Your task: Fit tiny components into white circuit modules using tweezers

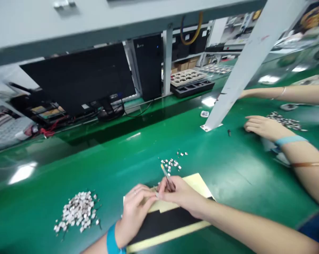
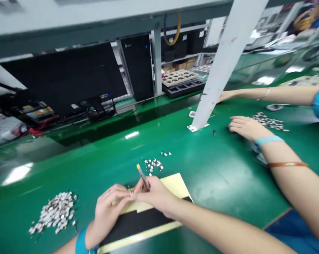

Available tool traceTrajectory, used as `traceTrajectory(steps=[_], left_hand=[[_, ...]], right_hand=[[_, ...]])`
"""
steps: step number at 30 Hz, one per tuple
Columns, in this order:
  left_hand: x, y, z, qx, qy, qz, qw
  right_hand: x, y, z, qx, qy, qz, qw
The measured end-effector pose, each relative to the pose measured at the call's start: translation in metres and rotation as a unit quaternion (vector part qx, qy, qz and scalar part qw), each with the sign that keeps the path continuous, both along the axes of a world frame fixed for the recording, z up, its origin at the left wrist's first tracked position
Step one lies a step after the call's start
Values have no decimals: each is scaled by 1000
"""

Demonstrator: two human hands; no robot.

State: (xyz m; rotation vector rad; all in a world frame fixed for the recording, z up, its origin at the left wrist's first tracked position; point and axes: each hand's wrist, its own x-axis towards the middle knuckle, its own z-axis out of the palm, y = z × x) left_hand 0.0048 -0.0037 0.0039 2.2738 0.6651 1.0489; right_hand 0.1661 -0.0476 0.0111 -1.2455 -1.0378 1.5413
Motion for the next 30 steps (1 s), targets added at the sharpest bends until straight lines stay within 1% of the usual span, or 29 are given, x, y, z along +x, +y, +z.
traceTrajectory(steps=[4, 7, 9, 11, 13, 16, 18, 20, 22, 24, 25, 27, 28, 30], left_hand=[[8, -1, 7, -9, 13, -7, 1000], [15, 2, 8, -38, 57, -11, 998], [20, 7, 5, -37, 98, -12, 994], [22, 11, 0, -14, 137, -15, 990], [22, 14, -5, 20, 170, -41, 984], [19, 16, -11, 60, 200, -103, 973], [17, 17, -13, 63, 207, -119, 969], [16, 18, -15, 55, 205, -114, 971], [17, 18, -15, 38, 198, -104, 974], [18, 18, -14, -5, 177, -76, 981], [19, 18, -12, -47, 160, -60, 984], [21, 16, -7, -174, 102, -31, 979], [22, 15, -4, -246, 65, -25, 967], [24, 13, 1, -370, -8, -26, 929]], right_hand=[[11, 0, 9, 16, -24, 9, 1000], [21, 5, 14, 25, -125, 9, 992], [30, 10, 15, 57, -216, -7, 975], [40, 15, 15, 88, -295, -17, 951], [48, 19, 13, 112, -368, -14, 923], [52, 20, 9, 138, -438, -15, 888], [50, 16, 8, 151, -462, -23, 874], [43, 8, 8, 176, -491, 1, 853], [33, -2, 8, 208, -497, 70, 840], [20, -14, 7, 240, -483, 152, 828], [14, -20, 5, 257, -485, 184, 816], [3, -29, 1, 290, -514, 223, 776], [-1, -32, -1, 303, -534, 233, 754], [-6, -35, -5, 319, -566, 240, 721]])
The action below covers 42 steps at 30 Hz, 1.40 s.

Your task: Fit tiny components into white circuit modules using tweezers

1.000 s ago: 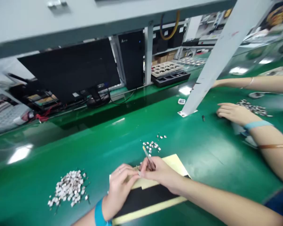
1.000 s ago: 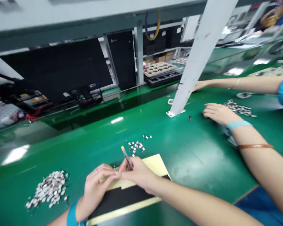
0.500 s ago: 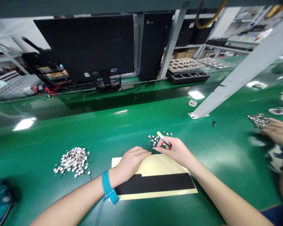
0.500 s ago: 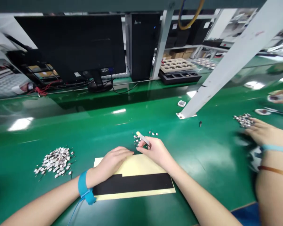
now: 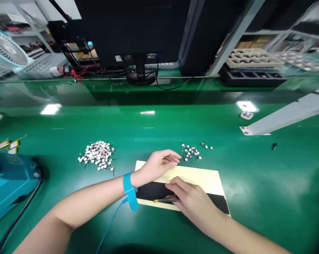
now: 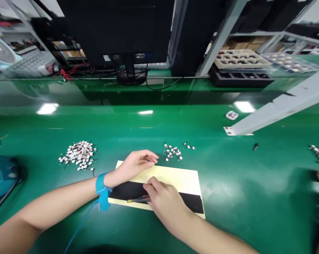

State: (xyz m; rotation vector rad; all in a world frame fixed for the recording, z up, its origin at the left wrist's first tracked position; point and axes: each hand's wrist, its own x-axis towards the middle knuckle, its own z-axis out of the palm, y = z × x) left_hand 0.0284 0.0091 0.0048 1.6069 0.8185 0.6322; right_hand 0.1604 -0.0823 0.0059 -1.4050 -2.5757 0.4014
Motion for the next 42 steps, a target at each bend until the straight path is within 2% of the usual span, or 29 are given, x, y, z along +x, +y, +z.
traceTrajectory(steps=[2, 6, 10, 13, 17, 20, 22, 24, 27, 29, 31, 33, 36, 39, 42], left_hand=[[1, -2, 2, -90, -53, 16, 994], [1, -1, 0, -199, -98, 26, 975], [-1, 0, -2, -270, -90, 3, 959], [-1, 0, 0, -287, -81, -21, 954], [1, -1, -2, -242, -60, -4, 968], [1, -1, -9, -128, -24, 15, 991], [0, -2, -12, -24, -2, 15, 1000], [-2, -4, -14, 79, 12, 4, 997], [-4, -8, -13, 210, 26, -32, 977], [-5, -10, -12, 257, 36, -56, 964], [-5, -11, -10, 265, 41, -66, 961], [-5, -11, -10, 243, 45, -51, 968], [-4, -10, -9, 165, 23, -28, 986], [-3, -9, -7, 79, -20, -38, 996], [-3, -9, -3, 65, -21, -35, 997]], right_hand=[[-2, 0, -4, 24, -19, -5, 1000], [-6, -1, -8, 67, -57, -8, 996], [-11, -6, -7, 98, -97, -6, 990], [-13, -7, -8, 96, -82, -17, 992], [-9, -3, -9, 59, -19, -32, 998], [-1, 4, -6, -12, 111, -47, 993], [6, 10, 0, -51, 224, -74, 971], [12, 16, 5, -48, 298, -143, 943], [18, 26, 9, -53, 332, -254, 907], [19, 31, 7, -101, 361, -272, 886], [18, 35, 5, -146, 403, -275, 861], [18, 38, 3, -162, 439, -288, 835], [20, 40, 4, -166, 488, -308, 800], [22, 41, 4, -185, 539, -306, 762], [22, 41, 4, -202, 565, -303, 741]])
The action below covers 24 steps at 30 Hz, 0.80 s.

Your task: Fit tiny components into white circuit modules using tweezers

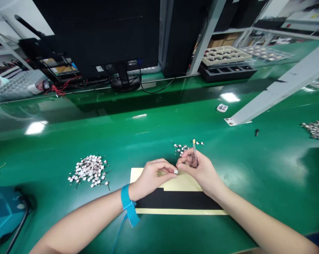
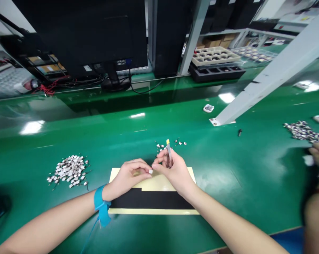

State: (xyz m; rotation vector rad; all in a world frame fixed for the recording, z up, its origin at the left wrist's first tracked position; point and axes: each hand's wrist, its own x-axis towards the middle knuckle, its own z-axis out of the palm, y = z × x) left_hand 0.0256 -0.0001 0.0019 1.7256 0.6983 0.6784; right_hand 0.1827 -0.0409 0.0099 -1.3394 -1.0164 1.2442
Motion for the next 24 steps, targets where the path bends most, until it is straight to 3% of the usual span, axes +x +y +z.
traceTrajectory(steps=[7, 11, 17, 24], left_hand=[[-2, -2, 1, 90, 23, 29, 995], [-4, -2, -1, 123, 24, 77, 989], [-5, -3, -2, 188, 18, 105, 976], [-5, -2, 1, 283, 5, 93, 955]], right_hand=[[-3, -1, -3, -11, -4, -14, 1000], [-1, 0, -2, -19, -31, -48, 998], [-3, -1, 6, -69, 45, 108, 991], [-5, -5, 6, -49, 40, 129, 990]])
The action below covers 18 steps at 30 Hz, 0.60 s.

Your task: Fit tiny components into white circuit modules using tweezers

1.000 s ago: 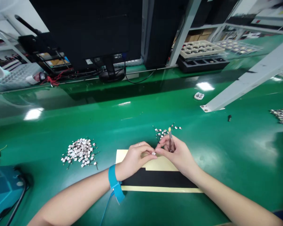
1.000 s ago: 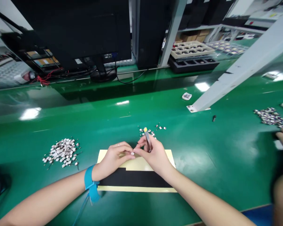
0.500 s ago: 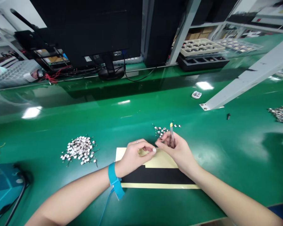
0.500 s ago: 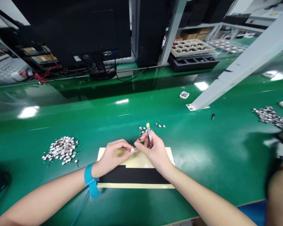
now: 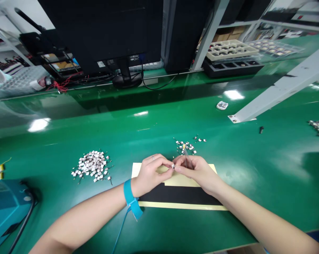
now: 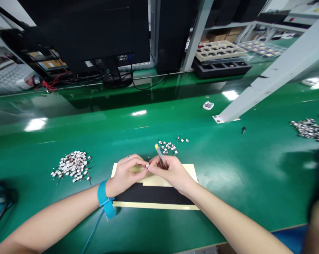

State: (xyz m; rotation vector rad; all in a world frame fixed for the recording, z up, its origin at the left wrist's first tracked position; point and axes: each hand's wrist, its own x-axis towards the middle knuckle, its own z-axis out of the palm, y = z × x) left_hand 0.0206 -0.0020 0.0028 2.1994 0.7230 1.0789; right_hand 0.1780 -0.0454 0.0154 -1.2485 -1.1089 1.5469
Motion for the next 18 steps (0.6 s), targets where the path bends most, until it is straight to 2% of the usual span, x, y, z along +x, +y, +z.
traceTrajectory(steps=[10, 18], left_hand=[[-1, 0, -3, 100, 32, 21, 994], [1, -1, -3, 106, 35, 22, 993]], right_hand=[[-2, 0, -5, -13, 4, -15, 1000], [-2, 1, -2, -40, 40, -7, 998]])
